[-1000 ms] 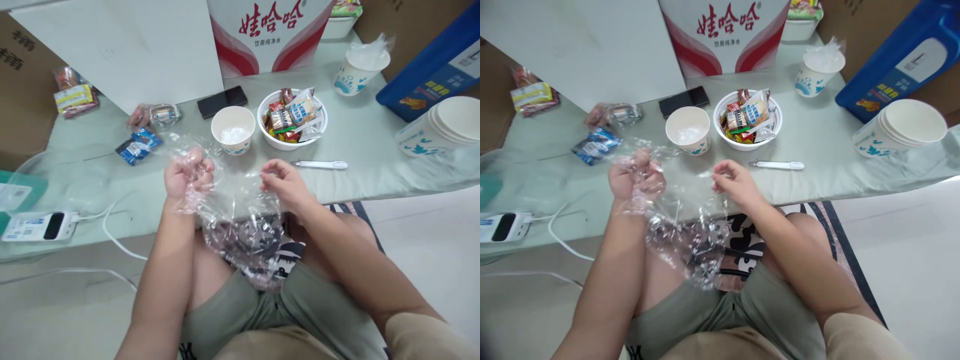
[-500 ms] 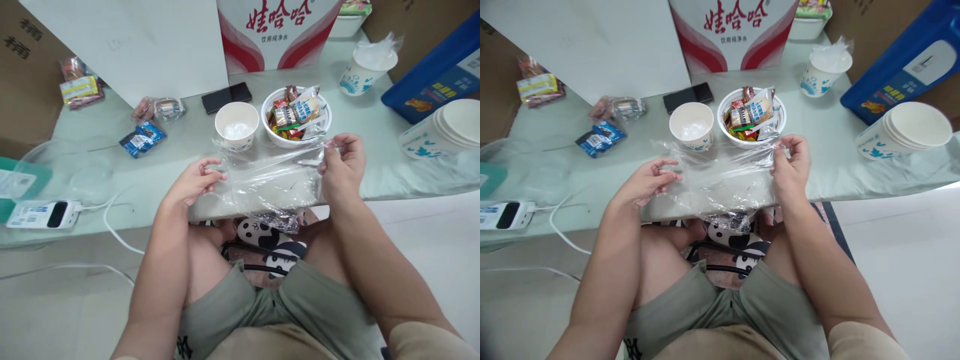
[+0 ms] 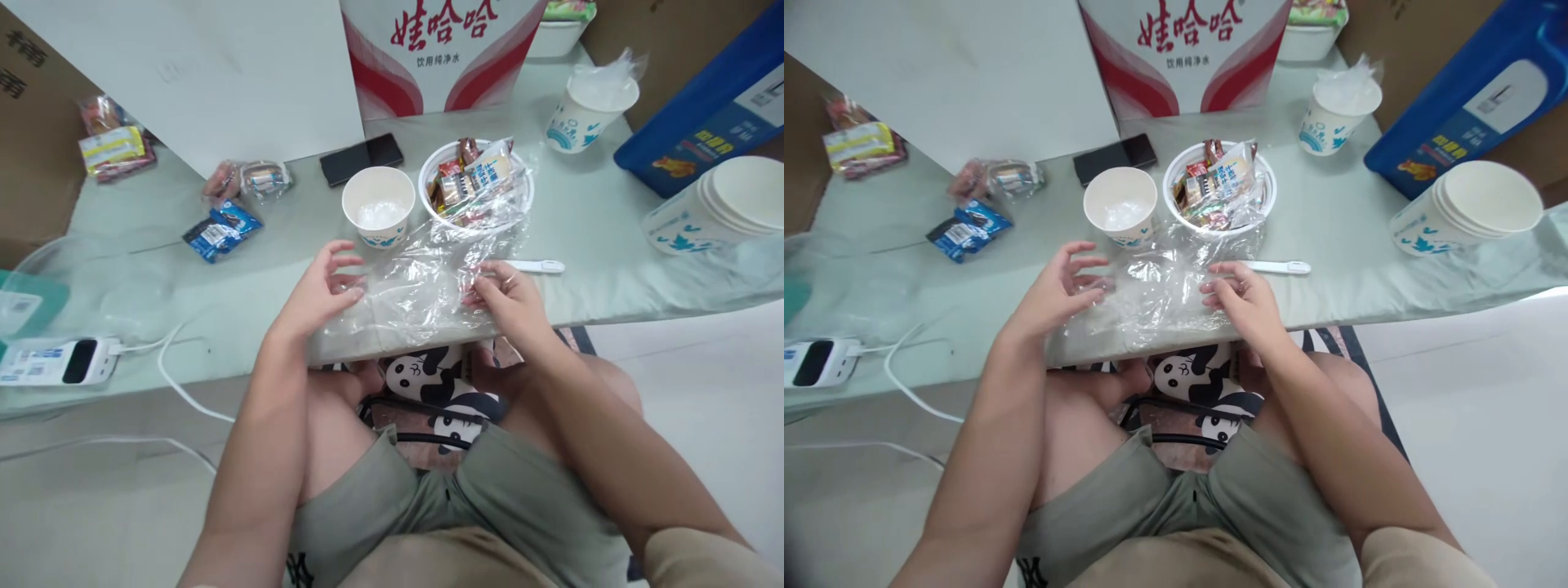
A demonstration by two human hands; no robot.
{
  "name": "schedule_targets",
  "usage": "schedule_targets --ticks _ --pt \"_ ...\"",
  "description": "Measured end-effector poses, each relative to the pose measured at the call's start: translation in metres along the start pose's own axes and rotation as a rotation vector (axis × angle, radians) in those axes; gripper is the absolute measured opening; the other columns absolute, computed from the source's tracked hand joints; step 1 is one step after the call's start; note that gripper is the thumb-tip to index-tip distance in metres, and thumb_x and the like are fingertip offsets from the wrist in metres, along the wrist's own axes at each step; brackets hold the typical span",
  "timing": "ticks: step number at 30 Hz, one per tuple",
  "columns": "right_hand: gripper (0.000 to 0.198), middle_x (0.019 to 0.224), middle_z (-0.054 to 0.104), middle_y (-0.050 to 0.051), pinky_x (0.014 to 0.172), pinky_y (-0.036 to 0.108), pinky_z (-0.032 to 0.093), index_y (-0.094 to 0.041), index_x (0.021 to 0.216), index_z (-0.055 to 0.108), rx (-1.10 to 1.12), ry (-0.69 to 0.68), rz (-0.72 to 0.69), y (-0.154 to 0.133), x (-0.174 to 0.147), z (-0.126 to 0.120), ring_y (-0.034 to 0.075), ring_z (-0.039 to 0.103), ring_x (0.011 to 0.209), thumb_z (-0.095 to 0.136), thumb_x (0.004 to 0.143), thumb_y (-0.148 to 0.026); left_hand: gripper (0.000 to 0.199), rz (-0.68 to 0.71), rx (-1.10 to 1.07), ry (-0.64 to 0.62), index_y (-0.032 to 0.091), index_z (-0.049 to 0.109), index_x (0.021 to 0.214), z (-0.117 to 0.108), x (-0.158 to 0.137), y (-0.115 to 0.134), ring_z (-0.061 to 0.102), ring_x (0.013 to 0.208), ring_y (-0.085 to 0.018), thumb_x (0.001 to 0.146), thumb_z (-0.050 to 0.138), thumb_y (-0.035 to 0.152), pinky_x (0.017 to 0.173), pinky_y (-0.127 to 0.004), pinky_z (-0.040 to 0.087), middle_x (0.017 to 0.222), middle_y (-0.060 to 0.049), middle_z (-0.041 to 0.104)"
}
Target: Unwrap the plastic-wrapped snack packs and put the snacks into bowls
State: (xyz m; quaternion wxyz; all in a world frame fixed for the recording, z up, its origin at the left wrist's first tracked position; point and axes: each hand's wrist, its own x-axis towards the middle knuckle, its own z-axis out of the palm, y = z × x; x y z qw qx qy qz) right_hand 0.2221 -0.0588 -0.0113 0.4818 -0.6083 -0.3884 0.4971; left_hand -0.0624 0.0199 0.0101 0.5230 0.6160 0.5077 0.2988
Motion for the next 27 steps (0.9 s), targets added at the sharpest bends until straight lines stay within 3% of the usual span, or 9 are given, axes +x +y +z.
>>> schedule_targets --ticks 3,6,9,12,16,19,22,24,27 --pt "0.034 0.084 0.077 0.005 0.075 0.036 0.063 -0.02 0.109 0.068 -0.109 -0.076 0.001 -0.002 -0.001 -0.003 0.017 0.073 0.072 0.07 0.084 -0.043 0.062 0.295 0.302 0.041 0.026 0.061 0.128 0.003 -0.001 -0.005 0.063 0.129 -0.028 0.068 0.081 0.027 0.099 -0.042 0.057 0.146 -0.011 0.06" --pt "0.032 0.093 0.078 0.008 0.078 0.038 0.064 -0.019 0.106 0.072 -0.223 -0.206 0.035 -0.005 -0.001 -0.012 0.019 0.074 0.079 0.071 0.083 -0.041 0.02 0.428 0.373 0.057 0.021 0.073 0.1 0.009 -0.001 -0.002 0.068 0.117 -0.025 0.084 0.069 0.033 0.103 -0.042 0.055 0.125 -0.01 0.073" --pt "0.032 0.103 0.078 0.009 0.076 0.038 0.065 -0.021 0.107 0.074 -0.272 -0.255 0.102 -0.01 0.003 -0.025 0.02 0.073 0.082 0.076 0.081 -0.039 0.022 0.333 0.228 0.07 0.018 0.075 0.086 0.014 -0.001 0.002 0.073 0.097 -0.022 0.088 0.063 0.036 0.093 -0.037 0.058 0.1 -0.009 0.079" --pt "0.033 0.108 0.077 0.011 0.069 0.034 0.065 -0.022 0.112 0.07 -0.085 -0.172 0.184 -0.014 0.012 -0.031 0.02 0.075 0.083 0.074 0.085 -0.041 0.025 0.138 -0.019 0.09 0.017 0.075 0.085 0.015 -0.001 0.004 0.074 0.081 -0.02 0.084 0.068 0.04 0.078 -0.033 0.061 0.086 -0.007 0.079" --pt "0.023 0.079 0.075 0.005 0.048 0.025 0.053 -0.021 0.108 0.07 -0.088 -0.152 0.194 -0.017 0.022 -0.023 0.014 0.066 0.057 0.071 0.087 -0.031 0.027 -0.015 -0.233 0.094 0.017 0.071 0.078 0.016 -0.001 0.006 0.074 0.065 -0.018 0.073 0.077 0.043 0.06 -0.028 0.06 0.075 -0.005 0.076" --pt "0.013 0.065 0.069 -0.001 0.044 0.023 0.046 -0.02 0.098 0.071 -0.146 -0.094 0.095 -0.018 0.023 -0.019 0.009 0.054 0.043 0.068 0.087 -0.027 0.027 -0.063 -0.285 0.173 0.018 0.069 0.078 0.012 0.002 0.005 0.07 0.055 -0.016 0.075 0.075 0.043 0.05 -0.024 0.055 0.069 -0.003 0.074" --pt "0.011 0.065 0.069 -0.002 0.047 0.025 0.048 -0.022 0.094 0.07 -0.111 -0.048 -0.003 -0.019 0.02 -0.025 0.01 0.057 0.044 0.066 0.088 -0.03 0.019 -0.105 -0.223 0.229 0.018 0.069 0.077 0.004 0.002 0.005 0.057 0.038 -0.012 0.077 0.074 0.037 0.037 -0.019 0.044 0.048 0.002 0.061" --pt "0.014 0.065 0.069 -0.002 0.051 0.027 0.05 -0.024 0.099 0.07 -0.074 -0.08 -0.032 -0.018 0.018 -0.032 0.012 0.061 0.048 0.066 0.088 -0.032 0.018 -0.117 -0.19 0.179 0.018 0.071 0.08 0.0 0.0 0.005 0.049 0.032 -0.011 0.075 0.075 0.034 0.032 -0.019 0.038 0.041 0.005 0.054" --pt "0.028 0.069 0.072 -0.002 0.054 0.03 0.053 -0.028 0.114 0.068 -0.043 -0.168 -0.023 -0.012 0.018 -0.041 0.016 0.065 0.053 0.067 0.087 -0.035 0.027 -0.098 -0.251 0.057 0.019 0.071 0.089 -0.003 -0.003 0.007 0.051 0.033 -0.011 0.07 0.08 0.035 0.032 -0.02 0.038 0.044 0.005 0.058"
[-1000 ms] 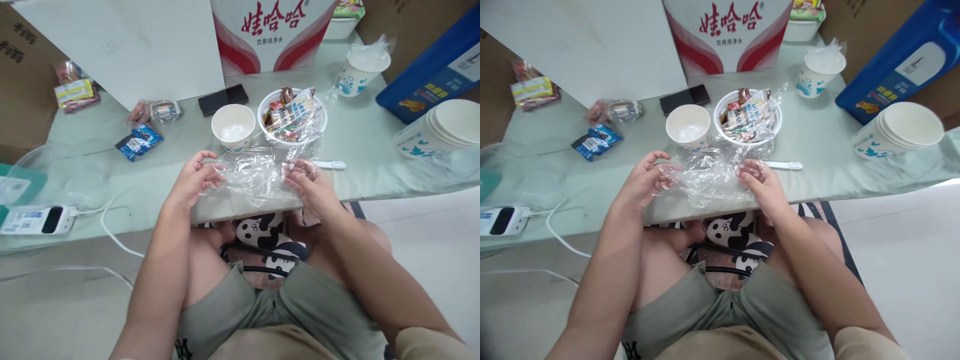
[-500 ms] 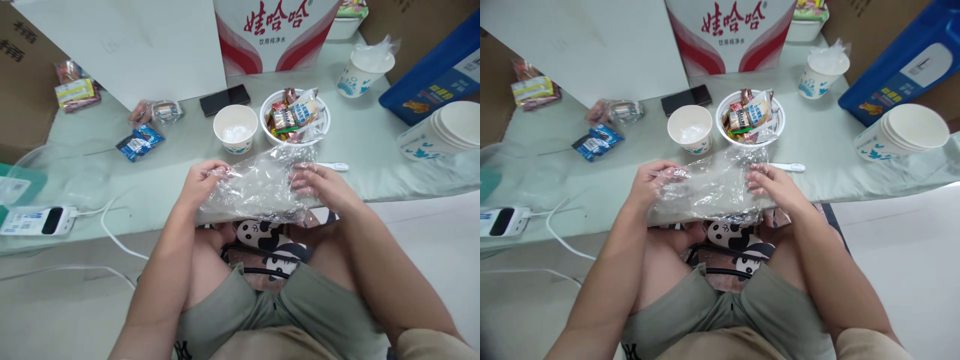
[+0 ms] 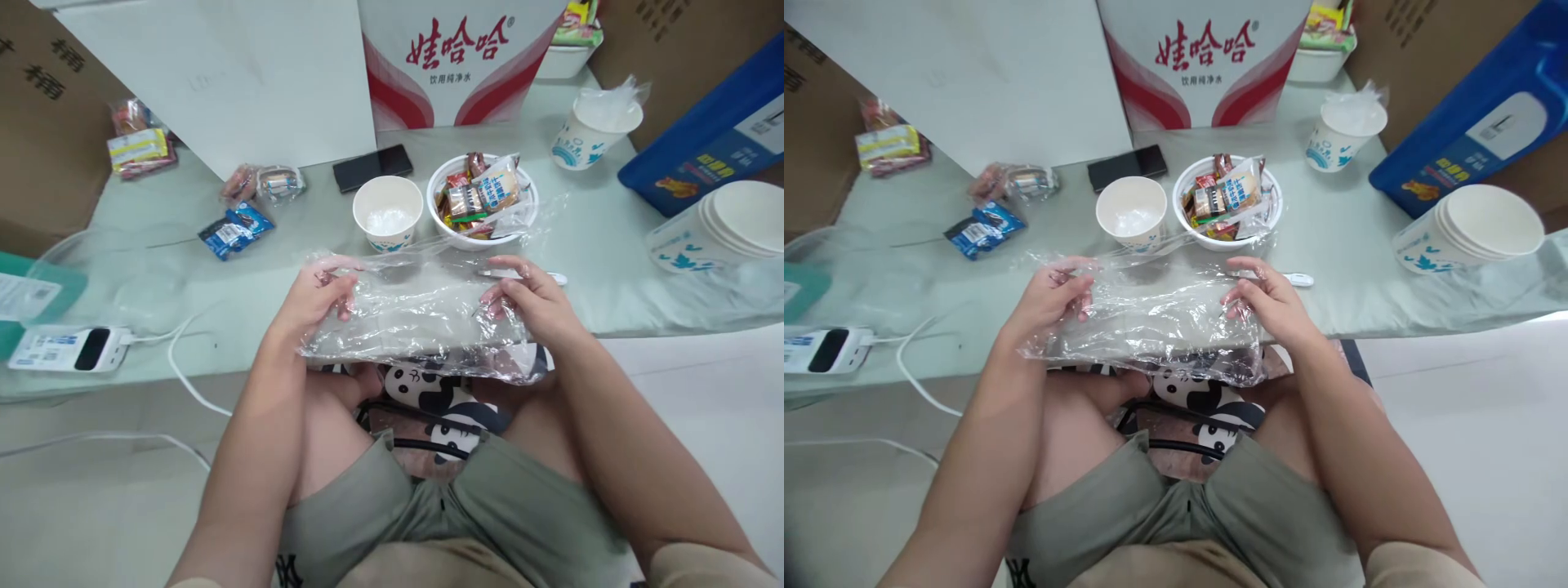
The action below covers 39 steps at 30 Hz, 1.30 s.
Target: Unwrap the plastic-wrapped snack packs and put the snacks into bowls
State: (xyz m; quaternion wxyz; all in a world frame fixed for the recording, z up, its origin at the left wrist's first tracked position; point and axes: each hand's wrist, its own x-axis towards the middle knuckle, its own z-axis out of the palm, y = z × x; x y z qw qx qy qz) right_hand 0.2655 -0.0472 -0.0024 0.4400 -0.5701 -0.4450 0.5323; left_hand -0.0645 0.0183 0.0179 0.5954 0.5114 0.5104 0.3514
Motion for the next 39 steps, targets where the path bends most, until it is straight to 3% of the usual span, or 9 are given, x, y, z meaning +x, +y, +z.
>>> schedule_targets --ticks 7,13,16,19,22,27,30,36,39 --pt "0.017 0.067 0.065 -0.003 0.048 0.028 0.049 -0.027 0.084 0.063 0.119 0.127 -0.139 0.016 0.006 -0.01 0.012 0.058 0.049 0.072 0.083 -0.041 0.029 0.013 -0.113 0.044 0.02 0.069 0.079 0.008 0.012 -0.001 0.034 0.029 -0.005 0.058 0.088 0.031 0.029 -0.017 0.025 0.04 0.01 0.044" --pt "0.027 0.084 0.063 0.001 0.055 0.031 0.048 -0.024 0.065 0.053 0.141 0.149 -0.164 0.009 0.004 -0.018 0.014 0.059 0.061 0.076 0.067 -0.038 0.01 0.009 -0.194 0.066 0.019 0.065 0.068 0.011 0.017 0.005 0.059 0.055 -0.011 0.069 0.075 0.022 0.05 -0.023 0.051 0.065 0.0 0.064" --pt "0.021 0.088 0.065 0.008 0.069 0.039 0.053 -0.024 0.063 0.064 0.041 0.107 -0.189 0.004 0.003 -0.022 0.024 0.064 0.083 0.07 0.065 -0.044 0.021 -0.034 -0.216 0.091 0.02 0.067 0.062 0.013 0.021 0.004 0.061 0.06 -0.013 0.077 0.069 0.035 0.056 -0.027 0.057 0.069 -0.004 0.067" --pt "0.043 0.08 0.068 0.012 0.077 0.044 0.053 -0.024 0.06 0.07 -0.037 0.097 -0.165 0.002 0.003 -0.022 0.03 0.064 0.088 0.058 0.072 -0.064 0.043 -0.081 -0.161 0.147 0.018 0.065 0.059 0.017 0.027 -0.001 0.059 0.056 -0.012 0.083 0.065 0.054 0.054 -0.024 0.055 0.064 -0.004 0.064" --pt "0.058 0.07 0.066 0.011 0.078 0.042 0.052 -0.025 0.053 0.067 -0.16 0.151 -0.122 0.002 0.003 -0.018 0.027 0.063 0.08 0.05 0.082 -0.073 0.032 -0.08 -0.047 0.175 0.017 0.061 0.061 0.021 0.03 -0.005 0.06 0.056 -0.01 0.073 0.078 0.042 0.052 -0.02 0.049 0.061 -0.001 0.062" --pt "0.021 0.099 0.072 0.008 0.067 0.035 0.051 -0.022 0.086 0.074 -0.509 0.082 -0.247 0.006 -0.003 -0.012 0.019 0.061 0.072 0.073 0.076 -0.041 0.041 -0.06 -0.002 0.103 0.019 0.061 0.092 0.021 0.027 -0.005 0.065 0.065 -0.012 0.056 0.08 0.016 0.055 -0.022 0.051 0.078 0.001 0.067" --pt "0.039 0.117 0.068 0.01 0.065 0.037 0.053 -0.021 0.116 0.069 -0.563 0.002 -0.27 0.011 -0.007 -0.014 0.015 0.059 0.065 0.069 0.079 -0.032 0.057 -0.07 -0.002 0.056 0.02 0.059 0.109 0.018 0.025 -0.002 0.069 0.076 -0.015 0.054 0.071 0.011 0.05 -0.018 0.047 0.091 -0.002 0.067" --pt "0.037 0.122 0.065 0.013 0.107 0.054 0.049 -0.026 0.117 0.068 -0.607 0.229 -0.535 0.004 -0.019 -0.017 0.032 0.061 0.12 0.072 0.082 -0.035 0.06 -0.015 -0.069 -0.081 0.023 0.065 0.112 0.011 0.016 0.007 0.072 0.086 -0.016 0.053 0.068 0.011 0.042 -0.014 0.035 0.14 -0.01 0.058" --pt "0.035 0.126 0.067 0.011 0.112 0.051 0.048 -0.029 0.118 0.065 -0.328 0.134 -0.439 -0.009 -0.013 -0.003 0.029 0.062 0.123 0.071 0.086 -0.04 0.059 -0.016 -0.098 -0.209 0.024 0.07 0.112 0.013 0.013 0.007 0.072 0.081 -0.017 0.054 0.072 0.013 0.039 -0.016 0.033 0.14 -0.01 0.061"
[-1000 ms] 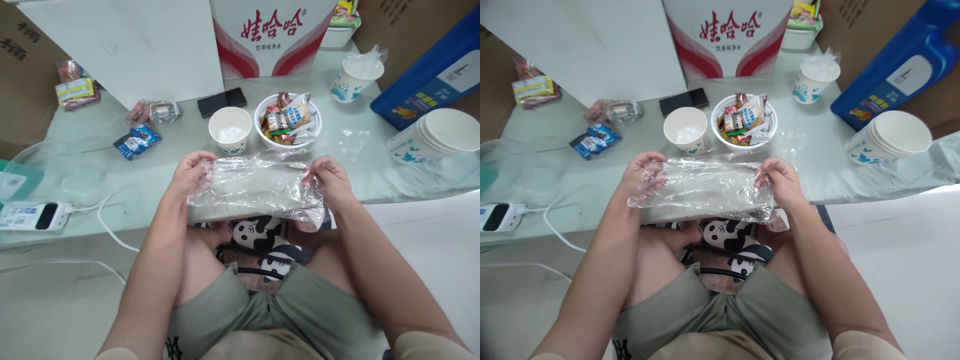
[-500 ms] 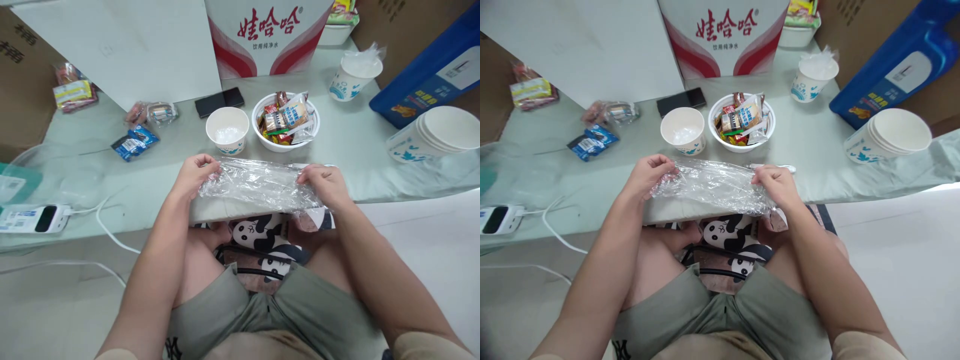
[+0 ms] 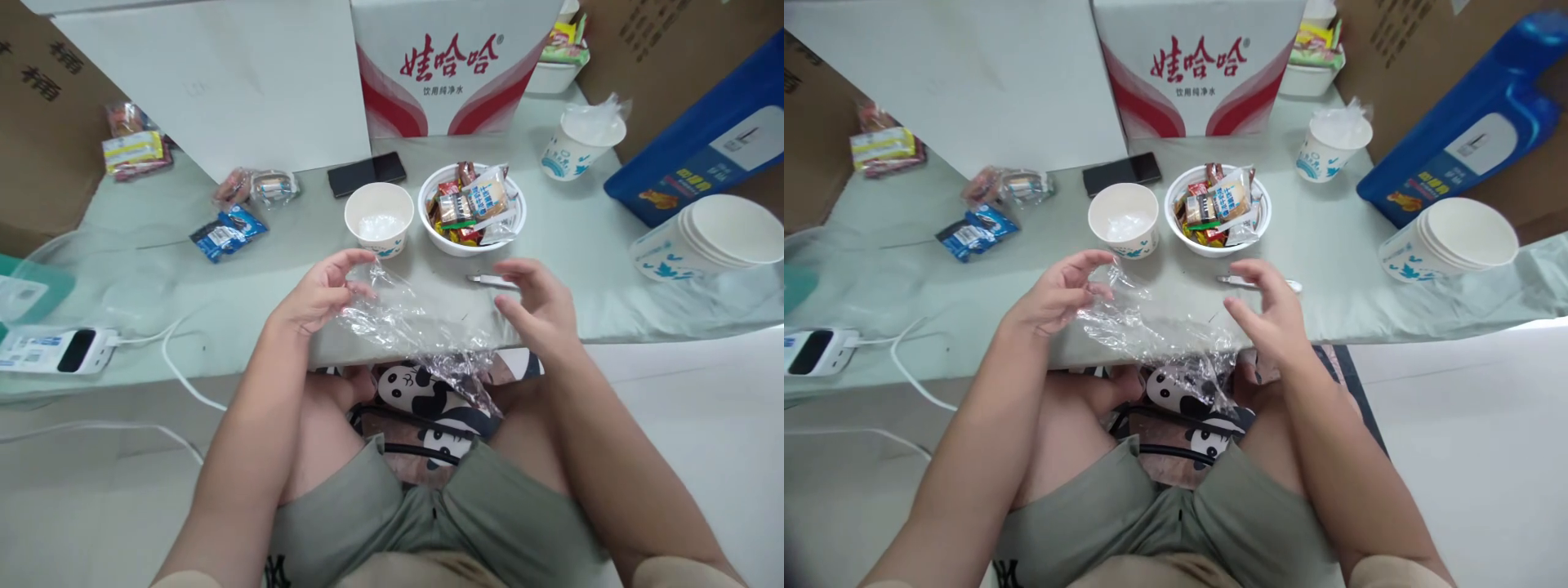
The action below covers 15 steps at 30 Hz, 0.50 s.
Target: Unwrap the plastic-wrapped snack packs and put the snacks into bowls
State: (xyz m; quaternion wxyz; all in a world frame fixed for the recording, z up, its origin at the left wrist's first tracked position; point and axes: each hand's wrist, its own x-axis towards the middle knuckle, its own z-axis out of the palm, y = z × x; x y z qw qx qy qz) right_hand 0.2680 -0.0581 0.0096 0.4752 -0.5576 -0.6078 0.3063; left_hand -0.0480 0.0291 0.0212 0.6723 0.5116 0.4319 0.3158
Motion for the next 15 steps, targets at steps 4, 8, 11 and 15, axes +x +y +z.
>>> schedule_targets --ticks 4,8,11,15 --pt "0.065 0.135 0.066 0.01 0.101 0.043 0.057 -0.029 0.131 0.058 0.344 -0.442 0.261 -0.009 0.023 0.036 0.026 0.066 0.119 0.083 0.073 -0.045 0.056 -0.02 0.06 -0.179 0.022 0.074 0.113 0.01 0.0 -0.004 0.073 0.075 -0.019 0.057 0.071 0.014 0.04 -0.021 0.039 0.14 -0.013 0.063" --pt "0.048 0.081 0.07 -0.001 0.058 0.027 0.05 -0.021 0.116 0.066 0.296 -0.847 0.354 -0.015 0.034 0.071 0.013 0.061 0.065 0.082 0.073 -0.039 0.059 -0.027 0.094 -0.255 0.023 0.073 0.116 0.01 -0.004 -0.006 0.074 0.072 -0.019 0.058 0.068 0.014 0.041 -0.022 0.04 0.135 -0.013 0.067" --pt "0.024 0.055 0.053 -0.007 0.049 0.022 0.034 -0.018 0.085 0.069 0.2 -0.907 0.295 -0.021 0.033 0.079 0.008 0.045 0.05 0.069 0.084 -0.042 0.069 0.035 0.131 -0.098 0.027 0.067 0.124 -0.003 -0.008 -0.009 0.073 0.073 -0.017 0.057 0.063 0.011 0.043 -0.019 0.04 0.129 -0.009 0.071" --pt "0.034 0.053 0.054 -0.005 0.048 0.023 0.032 -0.018 0.085 0.073 0.164 -0.588 0.293 -0.022 0.03 0.076 0.008 0.044 0.048 0.066 0.086 -0.051 0.047 0.127 0.174 0.428 0.023 0.066 0.112 -0.015 -0.013 -0.018 0.071 0.071 -0.014 0.065 0.066 0.015 0.054 -0.022 0.051 0.114 -0.007 0.073"
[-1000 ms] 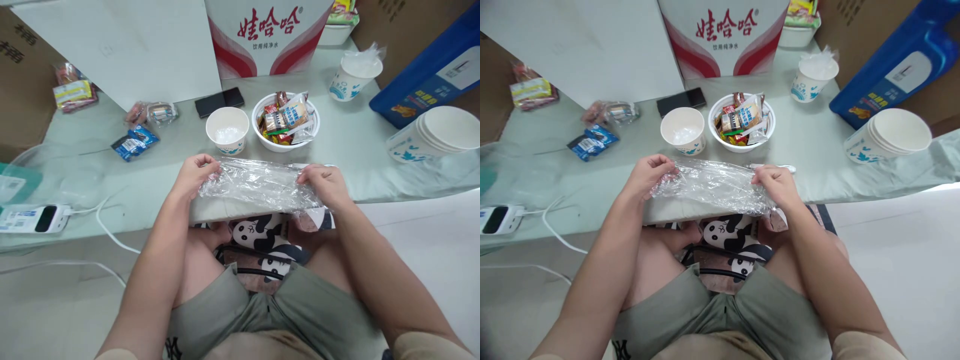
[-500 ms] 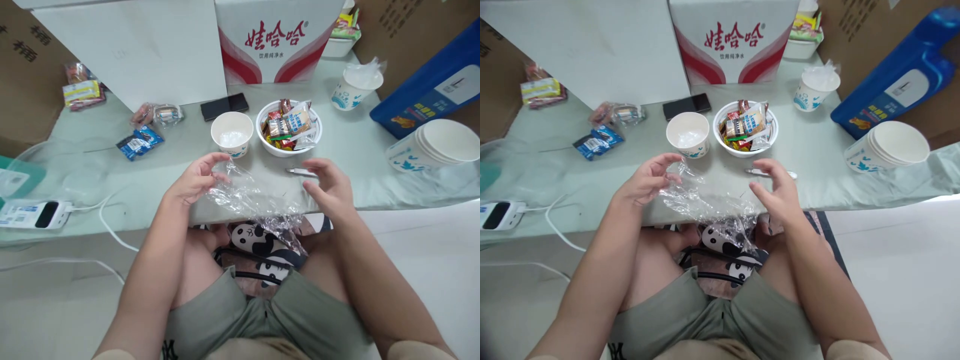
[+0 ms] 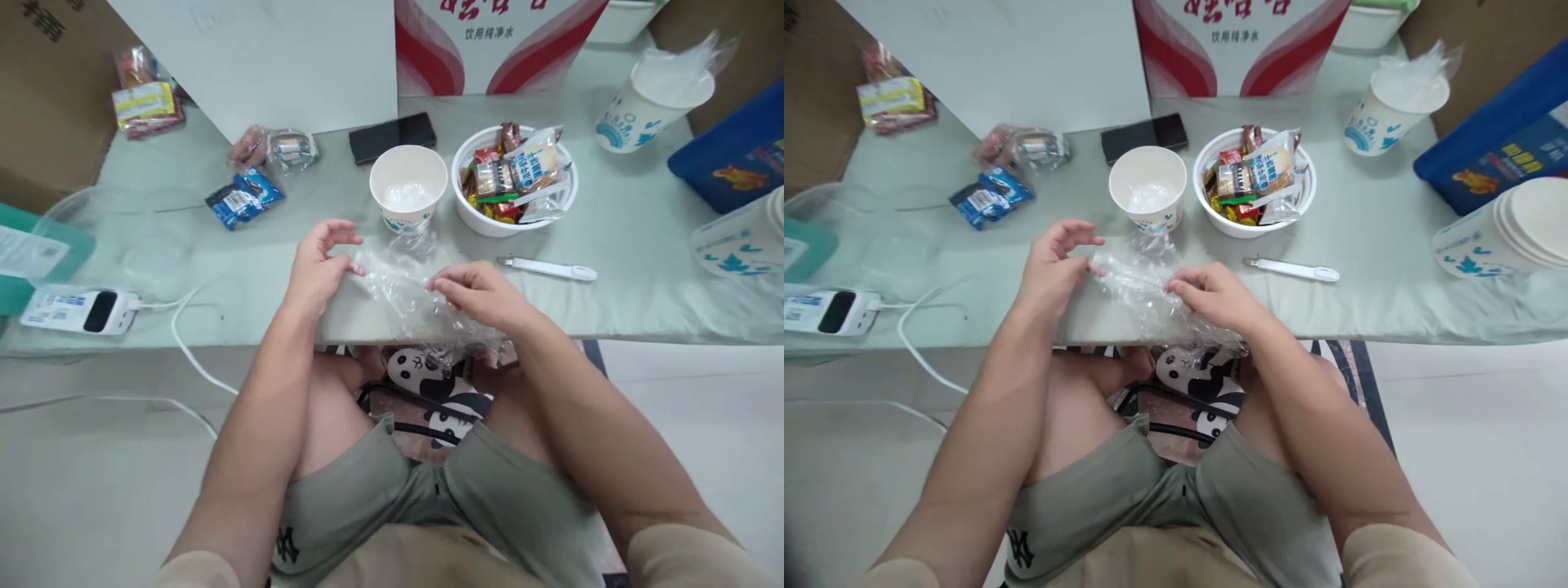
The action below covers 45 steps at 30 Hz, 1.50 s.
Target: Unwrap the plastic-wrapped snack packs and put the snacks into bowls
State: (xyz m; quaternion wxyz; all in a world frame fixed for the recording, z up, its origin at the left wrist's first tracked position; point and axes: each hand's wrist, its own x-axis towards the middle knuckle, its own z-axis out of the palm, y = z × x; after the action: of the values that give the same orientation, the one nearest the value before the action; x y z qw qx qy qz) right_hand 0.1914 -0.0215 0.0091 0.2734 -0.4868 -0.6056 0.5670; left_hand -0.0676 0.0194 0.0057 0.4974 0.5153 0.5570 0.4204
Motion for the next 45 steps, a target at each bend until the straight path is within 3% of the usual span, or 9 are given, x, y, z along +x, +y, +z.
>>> schedule_targets --ticks 2,6,9,14,21,25,32,38,45 --pt "0.044 0.054 0.055 -0.005 0.046 0.024 0.032 -0.019 0.092 0.074 0.106 0.157 0.004 0.002 -0.002 0.001 0.008 0.042 0.044 0.066 0.085 -0.062 0.033 -0.061 -0.085 0.055 0.021 0.065 0.107 0.004 -0.004 -0.001 0.074 0.079 -0.018 0.076 0.068 0.032 0.056 -0.025 0.054 0.114 -0.01 0.074" --pt "0.065 0.059 0.06 -0.002 0.047 0.028 0.042 -0.021 0.096 0.072 0.333 0.197 -0.015 0.004 -0.003 0.008 0.012 0.051 0.046 0.064 0.076 -0.082 0.063 -0.155 -0.353 -0.406 0.022 0.067 0.114 0.03 -0.017 0.004 0.072 0.116 -0.029 0.07 0.078 0.066 0.085 -0.038 0.063 0.131 -0.014 0.072" --pt "0.073 0.059 0.062 -0.001 0.048 0.031 0.046 -0.022 0.099 0.073 0.361 0.131 -0.002 0.004 -0.004 0.011 0.015 0.055 0.046 0.063 0.072 -0.089 0.057 -0.221 -0.37 -0.601 0.021 0.07 0.104 0.05 -0.023 0.008 0.076 0.102 -0.026 0.066 0.087 0.059 0.082 -0.036 0.063 0.12 -0.012 0.077" --pt "0.07 0.045 0.049 -0.005 0.044 0.029 0.04 -0.021 0.102 0.075 0.22 0.346 -0.004 0.007 -0.006 0.003 0.013 0.045 0.039 0.06 0.079 -0.086 0.027 -0.212 -0.137 -0.449 0.017 0.066 0.091 0.055 -0.021 0.012 0.064 0.049 -0.011 0.082 0.078 0.039 0.046 -0.021 0.045 0.065 0.0 0.071" --pt "0.048 0.067 0.066 -0.002 0.059 0.03 0.052 -0.023 0.113 0.067 0.166 0.141 0.018 0.012 -0.009 0.005 0.015 0.062 0.059 0.074 0.081 -0.059 0.031 -0.163 -0.17 -0.421 0.022 0.062 0.11 0.047 -0.02 0.01 0.067 0.047 -0.014 0.083 0.07 0.033 0.042 -0.021 0.046 0.062 0.003 0.071" --pt "0.039 0.068 0.065 -0.004 0.055 0.028 0.051 -0.024 0.108 0.065 0.272 0.222 -0.057 0.014 -0.011 0.006 0.011 0.059 0.051 0.067 0.088 -0.056 0.028 -0.149 -0.238 -0.469 0.023 0.063 0.102 0.046 -0.019 0.009 0.062 0.04 -0.015 0.079 0.072 0.034 0.039 -0.023 0.045 0.055 0.005 0.067" --pt "0.016 0.079 0.07 0.003 0.071 0.032 0.053 -0.022 0.071 0.072 0.222 0.267 -0.284 0.015 -0.017 -0.008 0.018 0.066 0.074 0.066 0.08 -0.033 0.012 -0.144 -0.227 -0.551 0.016 0.071 0.074 0.041 -0.008 0.007 0.066 0.056 -0.013 0.072 0.068 0.027 0.054 -0.024 0.05 0.065 -0.003 0.071" --pt "0.043 0.091 0.071 0.008 0.082 0.037 0.053 -0.022 0.077 0.074 0.241 0.33 -0.253 0.032 -0.015 -0.007 0.023 0.067 0.089 0.05 0.093 -0.054 0.021 0.085 -0.007 -0.403 0.016 0.074 0.081 0.046 -0.005 -0.001 0.066 0.087 -0.017 0.078 0.071 0.037 0.078 -0.029 0.054 0.092 -0.007 0.073" --pt "0.051 0.089 0.066 0.0 0.076 0.035 0.056 -0.026 0.107 0.055 0.309 0.317 -0.027 0.032 -0.009 0.005 0.018 0.065 0.078 0.084 0.068 -0.039 0.05 0.042 -0.331 -0.36 0.026 0.052 0.106 0.05 -0.01 -0.004 0.07 0.087 -0.014 0.063 0.077 0.015 0.067 -0.024 0.057 0.125 -0.003 0.059"
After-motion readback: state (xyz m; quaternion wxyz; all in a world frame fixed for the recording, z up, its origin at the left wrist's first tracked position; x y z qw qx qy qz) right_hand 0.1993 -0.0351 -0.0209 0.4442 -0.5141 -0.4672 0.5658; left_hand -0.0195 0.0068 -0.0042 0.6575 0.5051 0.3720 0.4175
